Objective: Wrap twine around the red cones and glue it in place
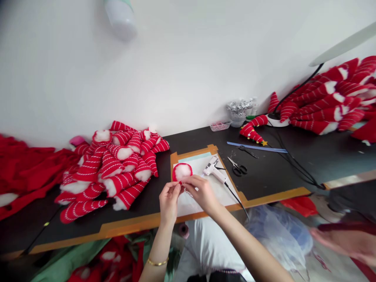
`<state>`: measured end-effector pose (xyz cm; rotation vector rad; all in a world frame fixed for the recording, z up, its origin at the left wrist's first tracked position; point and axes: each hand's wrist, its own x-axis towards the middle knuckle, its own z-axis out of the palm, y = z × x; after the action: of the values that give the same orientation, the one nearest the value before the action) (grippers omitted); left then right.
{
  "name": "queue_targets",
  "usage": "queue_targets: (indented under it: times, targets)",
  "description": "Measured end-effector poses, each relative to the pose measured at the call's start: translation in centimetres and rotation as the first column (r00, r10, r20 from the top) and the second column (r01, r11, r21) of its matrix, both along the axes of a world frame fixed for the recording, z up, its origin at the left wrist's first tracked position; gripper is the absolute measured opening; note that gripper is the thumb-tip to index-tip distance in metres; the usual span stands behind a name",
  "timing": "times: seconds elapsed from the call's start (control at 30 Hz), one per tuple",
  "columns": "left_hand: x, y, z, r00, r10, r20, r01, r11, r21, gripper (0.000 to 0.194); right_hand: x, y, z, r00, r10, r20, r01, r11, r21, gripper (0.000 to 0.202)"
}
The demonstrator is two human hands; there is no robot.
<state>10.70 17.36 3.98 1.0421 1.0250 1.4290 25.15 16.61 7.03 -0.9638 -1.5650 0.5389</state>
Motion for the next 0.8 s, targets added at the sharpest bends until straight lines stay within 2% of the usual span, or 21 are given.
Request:
queue_targets:
  times: [0.17, 0.4, 0.53, 0.6, 0.67, 0.73, 0.8]
  targets:
    - [-0.1, -0.6, 0.3, 0.997, -0.018, -0.072, 0.021, 0.999, 0.043, 0.027, -0.1, -0.5, 0.4, 0.997, -0.031, -0.074, 0.021, 0.991, -0.133, 0.023]
    - [-0.3, -0.5, 0.2, 0.994, -0.015, -0.109, 0.021, 0.998, 0.052, 0.03, 0.0, -0.2, 0.5, 0.987, 0.023, -0.161, -0.068, 0.958, -0.277, 0.031]
    - [-0.3, -0.3, 0.4, 0.99, 0.002, -0.139, 0.009, 0.997, 0.074, 0.031, -0.3, 0.2, -0.1, 0.956, 0.033, -0.292, -0.142, 0.922, -0.361, 0.036]
    - [-0.3, -0.2, 0.6, 0.991, 0.027, -0.13, -0.017, 0.997, 0.081, 0.033, 0.1, 0.4, -0.5, 0.93, -0.038, -0.365, -0.095, 0.936, -0.339, 0.035]
    - [-0.5, 0.1, 0.5, 0.993, 0.052, -0.106, -0.044, 0.996, 0.076, 0.034, 1.3, 0.6, -1.1, 0.914, -0.127, -0.385, 0.015, 0.96, -0.28, 0.035]
    - [-0.8, 0.5, 0.4, 0.994, 0.072, -0.082, -0.067, 0.996, 0.062, 0.033, 3.2, 0.1, -2.0, 0.919, -0.197, -0.34, 0.116, 0.963, -0.242, 0.033]
    - [-1.2, 1.0, 0.2, 0.993, 0.098, -0.062, -0.095, 0.995, 0.042, 0.033, 5.0, -1.6, -3.4, 0.919, -0.312, -0.239, 0.261, 0.939, -0.223, 0.024]
